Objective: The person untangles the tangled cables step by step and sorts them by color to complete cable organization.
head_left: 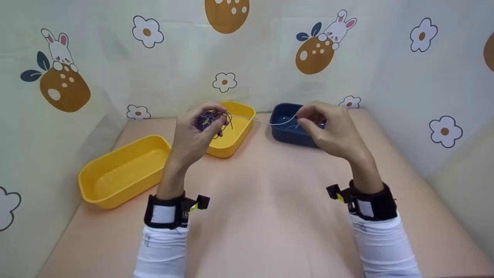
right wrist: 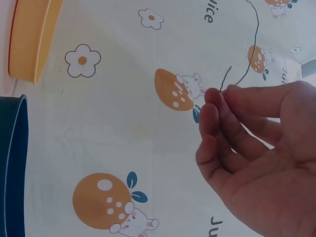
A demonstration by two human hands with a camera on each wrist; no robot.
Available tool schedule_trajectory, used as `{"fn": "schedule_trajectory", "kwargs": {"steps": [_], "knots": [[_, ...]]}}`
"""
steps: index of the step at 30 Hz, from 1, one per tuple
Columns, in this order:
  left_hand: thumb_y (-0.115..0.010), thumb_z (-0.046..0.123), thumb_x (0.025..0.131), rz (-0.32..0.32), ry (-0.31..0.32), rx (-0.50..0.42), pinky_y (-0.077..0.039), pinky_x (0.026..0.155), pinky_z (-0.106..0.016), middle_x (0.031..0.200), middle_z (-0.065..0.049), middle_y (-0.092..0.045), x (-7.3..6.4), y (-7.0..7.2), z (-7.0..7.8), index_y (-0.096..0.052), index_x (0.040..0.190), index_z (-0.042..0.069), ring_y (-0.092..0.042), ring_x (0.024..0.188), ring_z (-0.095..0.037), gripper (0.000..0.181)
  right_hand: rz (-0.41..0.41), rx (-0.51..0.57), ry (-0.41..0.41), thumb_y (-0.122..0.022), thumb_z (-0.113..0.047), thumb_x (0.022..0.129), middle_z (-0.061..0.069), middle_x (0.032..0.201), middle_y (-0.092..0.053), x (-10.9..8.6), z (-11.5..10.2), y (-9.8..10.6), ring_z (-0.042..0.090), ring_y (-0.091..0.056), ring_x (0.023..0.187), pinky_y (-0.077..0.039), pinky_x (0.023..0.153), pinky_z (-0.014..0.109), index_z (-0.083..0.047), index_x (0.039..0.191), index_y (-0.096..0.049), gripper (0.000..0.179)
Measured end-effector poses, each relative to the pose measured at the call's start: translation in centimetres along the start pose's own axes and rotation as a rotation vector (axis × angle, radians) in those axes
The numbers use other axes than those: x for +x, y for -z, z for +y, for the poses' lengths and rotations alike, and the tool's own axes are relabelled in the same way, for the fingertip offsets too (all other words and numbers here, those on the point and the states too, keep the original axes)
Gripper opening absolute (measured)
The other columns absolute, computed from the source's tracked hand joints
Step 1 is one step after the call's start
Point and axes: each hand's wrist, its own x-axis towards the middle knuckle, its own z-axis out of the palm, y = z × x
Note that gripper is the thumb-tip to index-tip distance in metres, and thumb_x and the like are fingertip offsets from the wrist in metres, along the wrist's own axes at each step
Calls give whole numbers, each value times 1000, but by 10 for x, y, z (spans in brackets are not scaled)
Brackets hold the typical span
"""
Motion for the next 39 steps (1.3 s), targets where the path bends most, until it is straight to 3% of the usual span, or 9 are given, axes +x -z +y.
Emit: {"fn": "schedule_trajectory", "kwargs": {"steps": [4,6,9,11,15,23,32,36,39], "knots": [[-71,-4,107,-18,-19,27,-66,74,-24,121,-20,-74,1,-4,-1,-72,125,-9,-73,90,-30,19,-76,-18,54,-80,-5,103,12,126,-81,-2,-7,-8,25,-75,116,-61,105,32,-1,127,-79,24],[-72,-3,107,-28,-25,39,-66,74,-23,121,-20,-74,1,-6,-1,-73,125,-8,-73,89,-28,19,-85,-20,74,-80,-8,103,12,134,-80,-3,-13,-14,29,-74,129,-59,116,42,-3,131,-78,29],[-72,-2,107,-43,-31,65,-67,75,-23,123,-20,-74,0,-12,0,-74,126,-6,-74,90,-26,20,-80,-51,116,-81,-14,104,12,138,-78,-4,-22,-26,30,-71,137,-58,121,49,-4,133,-78,31],[-73,0,107,-56,-36,95,-68,81,-24,125,-19,-75,0,-16,-1,-74,126,-5,-74,97,-18,20,-59,-67,156,-81,-17,106,11,131,-80,-3,-26,-35,28,-73,130,-61,114,45,-5,128,-80,25],[-75,4,107,-86,-54,152,-68,91,-25,130,-18,-76,0,-22,-2,-75,127,-1,-74,110,-20,20,-10,-91,240,-80,-15,107,9,110,-78,-2,-27,-45,25,-71,108,-60,96,32,-6,112,-84,11],[-81,3,103,-186,-69,65,-63,111,-31,134,-17,-75,-1,-18,-2,-77,129,2,-71,125,-23,27,122,-44,263,-83,-3,101,11,95,-74,0,-15,-38,19,-68,86,-52,79,16,-4,97,-84,4],[-87,-2,96,-263,-39,-31,-64,112,-33,131,-14,-75,-4,-13,1,-75,126,-2,-71,123,-25,32,234,-7,255,-82,-4,102,14,87,-73,6,-4,-27,8,-55,71,-43,66,12,0,93,-82,9],[-84,-10,94,-227,-52,-80,-66,106,-32,126,-15,-76,-5,-3,3,-74,122,-6,-73,117,-27,30,306,-17,226,-80,-1,102,16,86,-72,7,5,-14,5,-52,70,-40,64,12,3,92,-80,10],[-79,-14,94,-181,-66,-95,-68,101,-31,126,-8,-76,-6,4,4,-72,121,-9,-74,115,-26,29,334,17,179,-80,0,102,16,87,-73,8,13,-4,4,-53,70,-41,63,12,3,95,-82,7]]}}
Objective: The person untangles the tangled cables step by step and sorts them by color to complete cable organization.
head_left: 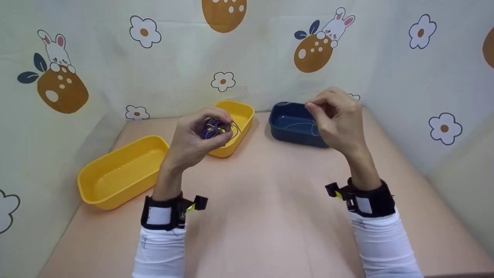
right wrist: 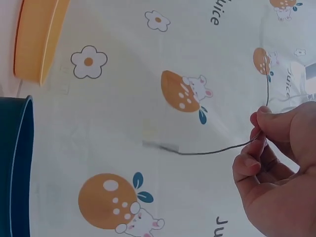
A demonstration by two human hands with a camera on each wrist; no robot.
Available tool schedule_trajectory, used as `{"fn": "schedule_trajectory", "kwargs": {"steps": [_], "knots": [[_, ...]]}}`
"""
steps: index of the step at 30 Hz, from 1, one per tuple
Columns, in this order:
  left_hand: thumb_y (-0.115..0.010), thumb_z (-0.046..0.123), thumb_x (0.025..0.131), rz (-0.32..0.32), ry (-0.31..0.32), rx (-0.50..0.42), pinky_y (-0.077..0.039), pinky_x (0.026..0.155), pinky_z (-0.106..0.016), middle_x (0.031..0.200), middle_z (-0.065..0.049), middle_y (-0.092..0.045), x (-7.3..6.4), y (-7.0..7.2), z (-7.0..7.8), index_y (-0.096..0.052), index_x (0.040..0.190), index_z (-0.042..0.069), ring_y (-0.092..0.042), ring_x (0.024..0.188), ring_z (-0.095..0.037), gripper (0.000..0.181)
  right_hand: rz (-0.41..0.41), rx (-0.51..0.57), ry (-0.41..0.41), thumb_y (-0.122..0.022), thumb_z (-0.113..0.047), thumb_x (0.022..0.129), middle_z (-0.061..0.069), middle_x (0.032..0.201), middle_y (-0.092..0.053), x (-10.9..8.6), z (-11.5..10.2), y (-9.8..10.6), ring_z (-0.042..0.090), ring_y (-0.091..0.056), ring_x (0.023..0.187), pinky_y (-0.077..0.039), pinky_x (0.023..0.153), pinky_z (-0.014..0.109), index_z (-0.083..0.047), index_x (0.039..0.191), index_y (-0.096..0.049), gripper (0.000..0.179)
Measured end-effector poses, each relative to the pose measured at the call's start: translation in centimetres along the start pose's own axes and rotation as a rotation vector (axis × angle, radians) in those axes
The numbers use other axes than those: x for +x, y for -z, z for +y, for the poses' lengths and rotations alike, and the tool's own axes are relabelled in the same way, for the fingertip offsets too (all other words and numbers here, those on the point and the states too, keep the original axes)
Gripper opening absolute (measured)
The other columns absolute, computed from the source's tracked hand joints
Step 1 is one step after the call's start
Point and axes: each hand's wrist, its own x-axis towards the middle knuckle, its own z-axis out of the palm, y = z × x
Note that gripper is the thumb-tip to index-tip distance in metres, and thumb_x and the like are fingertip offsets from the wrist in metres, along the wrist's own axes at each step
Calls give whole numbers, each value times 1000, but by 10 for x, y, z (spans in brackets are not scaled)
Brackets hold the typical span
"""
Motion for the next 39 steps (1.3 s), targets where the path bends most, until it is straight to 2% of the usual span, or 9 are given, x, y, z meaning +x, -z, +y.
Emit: {"fn": "schedule_trajectory", "kwargs": {"steps": [3,8,13,17,21,23,28,32,39], "knots": [[-78,-14,94,39,2,10,-69,95,-30,126,-2,-76,-1,5,1,-72,122,-11,-74,112,-23,29,3,25,-67,-81,-3,103,15,91,-75,2,8,4,1,-58,74,-46,66,11,1,101,-86,6],[-79,-12,95,73,31,26,-70,85,-27,126,-9,-75,-1,6,-1,-71,123,-11,-75,103,-21,29,-8,-37,-167,-84,-6,102,17,95,-80,5,29,2,-3,-63,78,-51,71,8,0,104,-88,8],[-79,-11,96,68,59,41,-70,83,-27,127,-17,-74,0,5,-3,-72,125,-9,-76,102,-21,30,-108,-190,-228,-77,-3,106,21,100,-80,20,64,-6,16,-70,82,-45,70,5,2,109,-88,12],[-80,-10,96,62,76,47,-70,85,-28,128,-18,-74,0,4,-4,-73,126,-8,-75,105,-23,30,-224,-283,-262,-70,0,108,26,104,-79,32,95,-14,35,-71,89,-51,76,23,4,114,-86,17],[-81,-8,97,52,89,57,-71,87,-29,128,-16,-74,0,3,-5,-74,126,-6,-75,107,-24,30,-324,-387,-271,-65,5,108,30,108,-79,32,124,-22,46,-75,102,-63,90,54,8,114,-84,21],[-81,-7,97,53,88,60,-70,89,-29,128,-16,-75,0,3,-6,-74,126,-6,-75,108,-24,30,-375,-442,-284,-62,7,107,32,111,-79,28,136,-27,49,-75,109,-63,97,62,9,115,-84,23],[-81,-7,96,50,80,62,-69,94,-29,129,-17,-75,1,2,-7,-75,126,-6,-74,112,-23,30,-496,-549,-352,-59,12,98,34,120,-76,14,158,-39,53,-72,119,-62,101,65,9,119,-82,32],[-81,-8,96,39,68,60,-68,98,-30,129,-21,-75,1,-1,-9,-75,125,-6,-74,115,-23,30,-543,-574,-391,-62,10,92,34,125,-76,2,168,-45,53,-73,123,-62,101,66,8,124,-80,37],[-81,-3,99,22,93,65,-68,98,-30,130,-18,-75,2,-4,-13,-75,127,-4,-73,115,-24,29,-471,-475,-411,-59,6,102,33,127,-75,-3,162,-47,52,-72,125,-61,105,65,9,128,-77,32]]}}
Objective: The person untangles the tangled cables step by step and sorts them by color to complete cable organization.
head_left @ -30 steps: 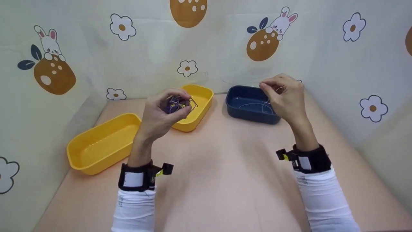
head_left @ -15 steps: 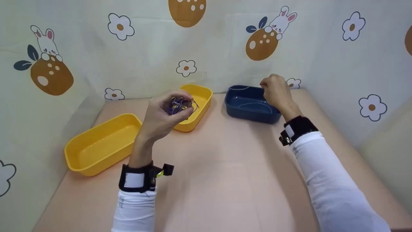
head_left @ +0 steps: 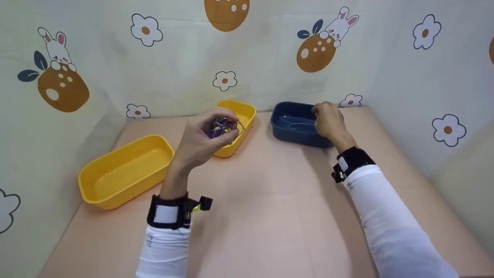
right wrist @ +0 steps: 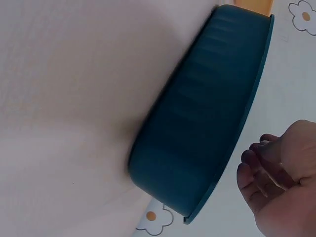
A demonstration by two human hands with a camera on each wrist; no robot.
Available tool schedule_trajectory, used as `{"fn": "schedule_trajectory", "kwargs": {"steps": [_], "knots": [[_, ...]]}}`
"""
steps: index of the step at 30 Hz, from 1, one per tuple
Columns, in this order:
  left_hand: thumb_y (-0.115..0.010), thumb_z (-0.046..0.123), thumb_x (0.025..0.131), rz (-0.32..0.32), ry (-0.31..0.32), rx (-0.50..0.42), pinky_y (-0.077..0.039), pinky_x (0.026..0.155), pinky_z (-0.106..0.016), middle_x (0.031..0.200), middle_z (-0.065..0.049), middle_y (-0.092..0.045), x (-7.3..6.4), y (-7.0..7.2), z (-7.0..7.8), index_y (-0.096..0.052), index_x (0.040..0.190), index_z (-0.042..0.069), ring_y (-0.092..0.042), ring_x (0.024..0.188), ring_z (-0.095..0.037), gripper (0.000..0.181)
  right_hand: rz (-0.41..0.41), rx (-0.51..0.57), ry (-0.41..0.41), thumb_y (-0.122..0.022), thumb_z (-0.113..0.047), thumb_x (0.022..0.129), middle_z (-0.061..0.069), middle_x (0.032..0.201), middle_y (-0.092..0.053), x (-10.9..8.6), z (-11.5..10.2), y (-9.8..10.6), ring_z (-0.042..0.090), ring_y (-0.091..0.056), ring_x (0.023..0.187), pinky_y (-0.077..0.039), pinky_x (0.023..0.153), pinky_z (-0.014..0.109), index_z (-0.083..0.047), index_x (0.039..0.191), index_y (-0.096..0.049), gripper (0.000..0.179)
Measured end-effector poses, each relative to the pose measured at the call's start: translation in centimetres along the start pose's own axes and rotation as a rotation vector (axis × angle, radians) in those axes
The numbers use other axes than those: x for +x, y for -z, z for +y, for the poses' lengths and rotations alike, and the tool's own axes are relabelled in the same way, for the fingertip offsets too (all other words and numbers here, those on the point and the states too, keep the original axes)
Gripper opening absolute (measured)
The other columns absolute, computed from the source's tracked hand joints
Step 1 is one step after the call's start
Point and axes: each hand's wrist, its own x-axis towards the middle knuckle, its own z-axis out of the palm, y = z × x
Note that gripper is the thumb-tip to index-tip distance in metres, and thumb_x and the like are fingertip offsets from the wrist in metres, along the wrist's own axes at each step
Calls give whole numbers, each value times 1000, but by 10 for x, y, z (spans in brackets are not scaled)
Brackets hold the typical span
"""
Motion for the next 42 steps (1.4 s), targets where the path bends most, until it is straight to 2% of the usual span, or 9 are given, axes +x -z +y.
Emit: {"fn": "schedule_trajectory", "kwargs": {"steps": [3,7,10,17,26,30,35,38,42], "knots": [[-81,0,100,-10,19,3,-70,90,-30,130,-17,-74,2,-3,0,-74,129,-3,-73,111,-25,29,71,112,55,-58,4,107,31,123,-77,-7,-14,7,49,-73,118,-61,103,62,10,123,-79,27],[-82,4,102,-24,27,4,-70,81,-29,132,-17,-73,3,-9,-1,-74,131,-1,-72,108,-26,31,159,260,155,-63,2,107,26,114,-80,-23,-47,19,39,-74,102,-59,89,45,7,116,-81,21],[-82,4,101,-33,16,-14,-71,88,-31,134,-20,-71,4,-12,-2,-72,132,-4,-72,113,-28,33,187,336,228,-68,-2,107,21,110,-82,-40,-77,30,31,-72,93,-55,82,34,4,114,-83,18],[-85,2,99,-33,22,-48,-69,101,-36,135,-15,-71,5,-19,0,-68,140,0,-73,120,-29,45,133,499,417,-75,-11,108,8,109,-84,-77,-137,54,17,-72,93,-61,85,28,-6,114,-85,12],[-91,1,94,-65,-27,-68,-66,112,-43,135,-10,-69,6,-25,2,-63,136,-1,-72,128,-29,51,88,620,549,-77,-11,108,5,106,-82,-102,-164,60,13,-68,91,-56,84,19,-8,116,-85,12],[-94,4,92,-83,-32,-86,-66,111,-43,134,-10,-70,6,-27,3,-63,134,-1,-73,124,-30,52,76,609,537,-78,-12,107,5,100,-81,-106,-168,61,13,-65,84,-55,76,20,-7,114,-85,11],[-92,5,94,-98,-36,-89,-68,107,-39,132,-12,-70,6,-30,2,-62,135,-3,-75,118,-29,52,5,599,432,-80,-17,106,5,90,-77,-109,-171,59,13,-61,74,-51,66,19,-7,108,-85,11],[-86,3,99,-102,-39,-93,-71,94,-34,129,-12,-71,7,-33,1,-66,136,-3,-76,105,-30,43,-59,676,356,-80,-16,105,4,88,-75,-108,-172,58,13,-60,73,-50,64,19,-6,106,-84,10],[-78,-1,104,-80,-46,-121,-69,75,-31,125,-13,-72,7,-35,1,-72,134,-1,-73,86,-34,30,-135,871,250,-76,-11,106,3,89,-74,-106,-172,57,14,-64,74,-53,66,21,-3,104,-79,9]]}}
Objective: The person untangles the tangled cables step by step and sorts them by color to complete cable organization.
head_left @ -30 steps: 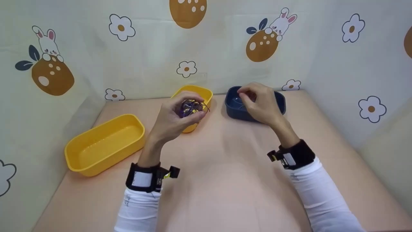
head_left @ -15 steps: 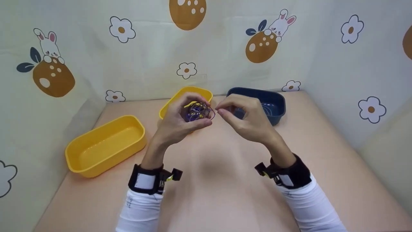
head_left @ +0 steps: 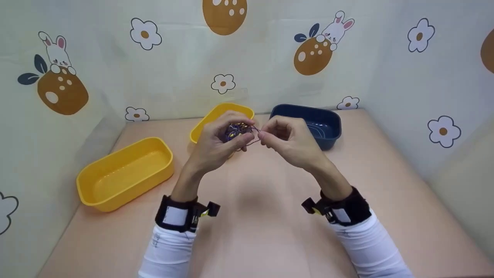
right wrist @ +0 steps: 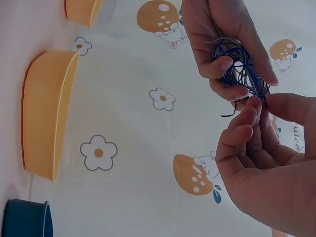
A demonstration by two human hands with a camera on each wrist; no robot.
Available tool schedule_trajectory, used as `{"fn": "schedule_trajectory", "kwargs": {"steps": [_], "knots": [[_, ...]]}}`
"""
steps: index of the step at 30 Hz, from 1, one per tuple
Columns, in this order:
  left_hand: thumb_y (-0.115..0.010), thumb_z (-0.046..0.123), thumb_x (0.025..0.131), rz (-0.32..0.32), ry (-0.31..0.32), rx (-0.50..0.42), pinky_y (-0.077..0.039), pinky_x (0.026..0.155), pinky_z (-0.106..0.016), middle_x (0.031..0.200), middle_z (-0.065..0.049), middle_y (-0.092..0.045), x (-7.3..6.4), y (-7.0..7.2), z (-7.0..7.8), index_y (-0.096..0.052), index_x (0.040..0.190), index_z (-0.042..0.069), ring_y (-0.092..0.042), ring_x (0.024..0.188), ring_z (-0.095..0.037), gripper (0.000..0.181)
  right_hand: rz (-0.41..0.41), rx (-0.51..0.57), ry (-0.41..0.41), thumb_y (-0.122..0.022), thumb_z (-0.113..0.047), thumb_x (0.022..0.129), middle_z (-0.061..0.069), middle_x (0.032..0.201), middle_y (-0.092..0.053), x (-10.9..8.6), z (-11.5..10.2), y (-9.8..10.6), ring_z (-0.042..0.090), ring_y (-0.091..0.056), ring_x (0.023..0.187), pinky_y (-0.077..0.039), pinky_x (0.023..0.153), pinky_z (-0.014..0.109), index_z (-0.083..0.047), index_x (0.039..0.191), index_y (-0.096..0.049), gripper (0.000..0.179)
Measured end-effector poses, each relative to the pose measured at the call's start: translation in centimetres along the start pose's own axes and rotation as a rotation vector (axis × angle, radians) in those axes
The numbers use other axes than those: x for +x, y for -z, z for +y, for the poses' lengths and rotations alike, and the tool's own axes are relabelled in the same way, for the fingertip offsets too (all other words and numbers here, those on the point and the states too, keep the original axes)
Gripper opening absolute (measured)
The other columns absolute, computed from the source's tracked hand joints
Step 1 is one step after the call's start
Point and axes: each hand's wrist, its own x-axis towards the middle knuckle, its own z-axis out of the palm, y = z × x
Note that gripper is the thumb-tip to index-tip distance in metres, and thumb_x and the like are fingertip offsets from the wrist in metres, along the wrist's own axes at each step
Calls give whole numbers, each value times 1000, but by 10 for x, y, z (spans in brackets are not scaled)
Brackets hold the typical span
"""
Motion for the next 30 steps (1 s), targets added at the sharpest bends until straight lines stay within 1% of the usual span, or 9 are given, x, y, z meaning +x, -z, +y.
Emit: {"fn": "schedule_trajectory", "kwargs": {"steps": [4,8,11,12,15,18,19,24,30], "knots": [[-73,-2,107,17,9,-16,-69,74,-29,125,-19,-71,1,0,0,-69,132,-3,-73,83,-29,26,-17,196,-56,-72,-9,109,4,96,-79,1,3,1,16,-72,80,-62,75,25,-3,106,-77,8],[-70,-4,108,27,35,-33,-69,76,-29,123,-22,-70,0,0,0,-64,132,-6,-74,84,-24,25,-57,385,-70,-68,-7,111,6,106,-84,3,6,3,19,-78,96,-68,89,29,-4,109,-76,9],[-69,-4,109,30,39,-49,-69,75,-29,122,-18,-70,0,0,-1,-64,131,-7,-73,80,-24,24,-81,509,-83,-63,-5,113,7,111,-85,4,9,3,20,-80,103,-69,97,32,-5,111,-75,12],[-68,-4,109,27,37,-61,-68,74,-29,121,-17,-70,0,0,-1,-64,131,-8,-73,80,-29,23,-86,544,-87,-62,-4,113,8,111,-84,4,10,3,20,-80,104,-69,98,32,-5,111,-75,13],[-68,-4,109,24,32,-64,-68,75,-28,121,-14,-70,1,1,-1,-64,131,-8,-73,82,-33,23,-91,612,-99,-57,-3,115,8,111,-82,5,10,2,20,-80,105,-69,101,34,-4,113,-72,15],[-68,-3,109,34,32,-42,-68,78,-27,124,-15,-69,1,2,0,-65,131,-7,-73,91,-33,23,-87,658,-102,-53,-2,116,8,107,-78,5,10,2,20,-80,102,-69,101,36,-4,113,-69,16],[-68,-2,109,38,33,-33,-68,78,-27,125,-18,-68,1,2,0,-65,131,-7,-73,91,-28,23,-84,665,-104,-53,-2,116,8,105,-77,5,9,2,20,-81,100,-70,100,37,-4,113,-68,16],[-70,-2,108,36,42,-43,-64,69,-26,121,-22,-67,1,2,1,-67,128,-7,-68,79,-22,21,-53,640,-123,-53,-3,117,5,96,-74,5,9,3,17,-78,87,-70,87,31,-5,113,-66,14],[-74,-2,106,37,38,-17,-61,65,-26,110,-9,-71,0,2,0,-70,124,-7,-65,75,-21,19,4,533,-129,-58,-6,117,3,87,-67,5,10,2,16,-67,74,-58,68,22,-4,113,-66,10]]}}
